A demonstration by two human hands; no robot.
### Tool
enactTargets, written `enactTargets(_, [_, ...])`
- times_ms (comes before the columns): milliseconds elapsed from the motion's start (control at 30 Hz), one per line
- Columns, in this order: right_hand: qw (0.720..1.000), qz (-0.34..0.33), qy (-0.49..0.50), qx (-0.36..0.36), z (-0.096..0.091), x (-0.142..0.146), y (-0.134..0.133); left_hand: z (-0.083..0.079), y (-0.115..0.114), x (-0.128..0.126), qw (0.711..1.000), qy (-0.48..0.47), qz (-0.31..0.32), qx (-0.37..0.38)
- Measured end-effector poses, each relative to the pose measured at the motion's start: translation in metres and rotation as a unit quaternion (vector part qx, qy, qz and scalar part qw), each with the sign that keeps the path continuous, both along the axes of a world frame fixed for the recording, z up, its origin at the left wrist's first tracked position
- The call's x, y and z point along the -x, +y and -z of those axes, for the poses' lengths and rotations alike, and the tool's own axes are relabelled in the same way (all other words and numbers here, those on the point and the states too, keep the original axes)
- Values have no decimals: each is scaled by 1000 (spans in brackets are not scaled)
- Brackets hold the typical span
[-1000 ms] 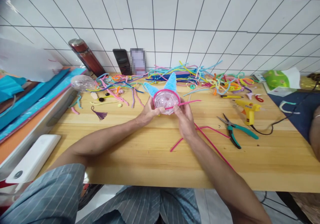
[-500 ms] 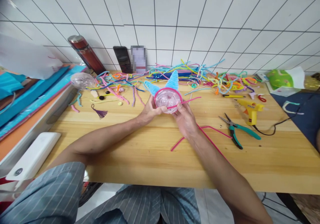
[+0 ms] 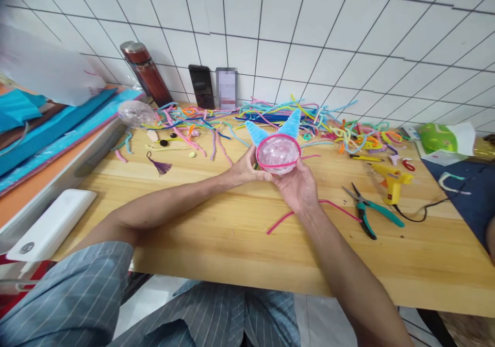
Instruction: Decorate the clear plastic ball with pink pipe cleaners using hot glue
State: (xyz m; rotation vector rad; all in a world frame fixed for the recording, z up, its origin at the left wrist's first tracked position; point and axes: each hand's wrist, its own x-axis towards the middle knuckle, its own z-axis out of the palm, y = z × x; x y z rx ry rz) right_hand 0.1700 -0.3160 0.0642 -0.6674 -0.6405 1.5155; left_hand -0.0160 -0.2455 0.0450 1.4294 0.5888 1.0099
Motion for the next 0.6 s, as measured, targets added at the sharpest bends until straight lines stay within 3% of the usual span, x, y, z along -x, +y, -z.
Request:
enactTargets(133, [1000,21,7,-13,0,-2,1,3,3,3,1000,-2,15,-27])
enactTargets(200, [999,33,10,-11,0,-4,3,7,7,7,999,-19,-11,-36])
enactTargets(367, [998,63,20,-4,1,-12,10,5,18,20,975,-51,-207,-63])
enactTargets(433, [997,70,24,-4,2,-14,12,-9,15,25,959,-63,-256,-103])
enactTargets(500, [997,72,22,-4,4,-16,13,-31,0,26,953,-87,-252,-142])
enactTargets(533, [997,69,17,-5,4,-17,14,-44,-12,25,956,-102,-230,-149])
enactTargets(600, [999,51,-5,-9,5,-19,15,-70,-43,20,982,-112,-109,-107])
